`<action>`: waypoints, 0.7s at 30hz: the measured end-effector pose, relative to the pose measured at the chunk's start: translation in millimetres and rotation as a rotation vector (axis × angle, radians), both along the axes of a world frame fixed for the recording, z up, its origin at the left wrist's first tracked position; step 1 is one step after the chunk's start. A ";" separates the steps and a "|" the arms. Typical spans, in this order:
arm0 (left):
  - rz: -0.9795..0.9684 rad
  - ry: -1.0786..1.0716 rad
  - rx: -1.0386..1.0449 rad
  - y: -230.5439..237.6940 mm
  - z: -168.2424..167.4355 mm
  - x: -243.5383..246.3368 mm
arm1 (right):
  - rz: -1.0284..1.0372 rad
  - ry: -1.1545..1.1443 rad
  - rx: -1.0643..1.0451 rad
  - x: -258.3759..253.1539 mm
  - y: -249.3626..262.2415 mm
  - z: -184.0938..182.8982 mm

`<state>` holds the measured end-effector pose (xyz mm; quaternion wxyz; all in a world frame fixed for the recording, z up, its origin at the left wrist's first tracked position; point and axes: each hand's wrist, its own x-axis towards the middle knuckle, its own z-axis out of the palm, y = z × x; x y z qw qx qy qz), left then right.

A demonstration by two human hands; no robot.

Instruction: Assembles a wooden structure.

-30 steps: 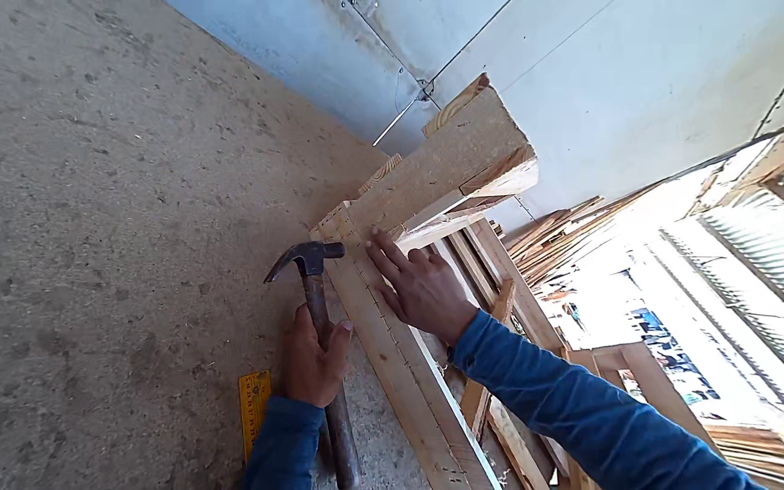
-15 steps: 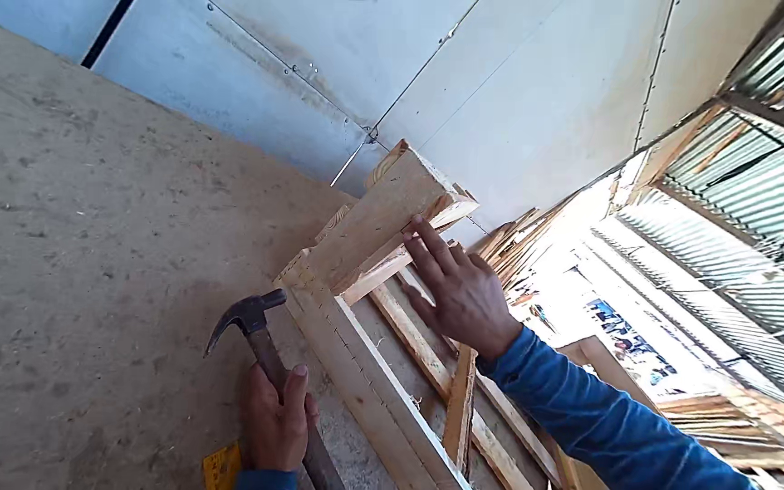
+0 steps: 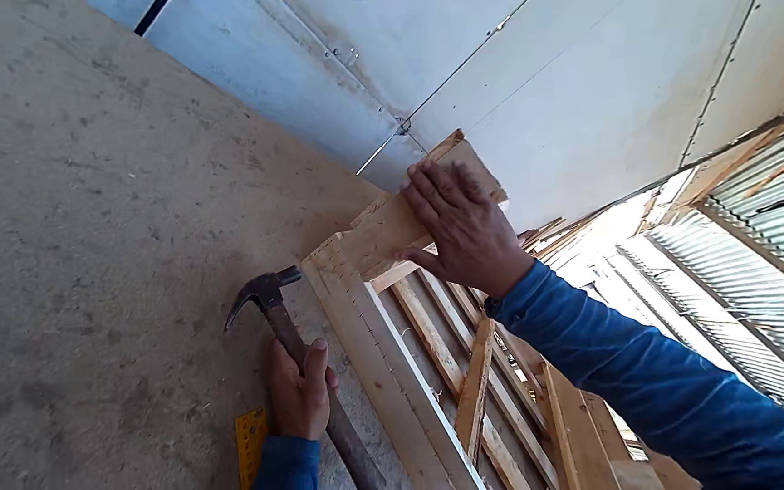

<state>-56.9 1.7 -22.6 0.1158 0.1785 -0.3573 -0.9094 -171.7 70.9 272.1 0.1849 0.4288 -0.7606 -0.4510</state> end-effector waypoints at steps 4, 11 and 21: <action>0.012 -0.010 0.024 -2.9 2.8 1.2 | -0.037 -0.112 0.091 -5.0 -5.3 -24.6; 0.011 -0.049 0.026 -10.2 13.2 20.0 | -0.021 -0.319 0.178 20.3 18.4 -47.3; 0.040 -0.032 0.040 -10.1 16.9 32.4 | -0.101 -0.305 0.089 62.4 44.3 -77.9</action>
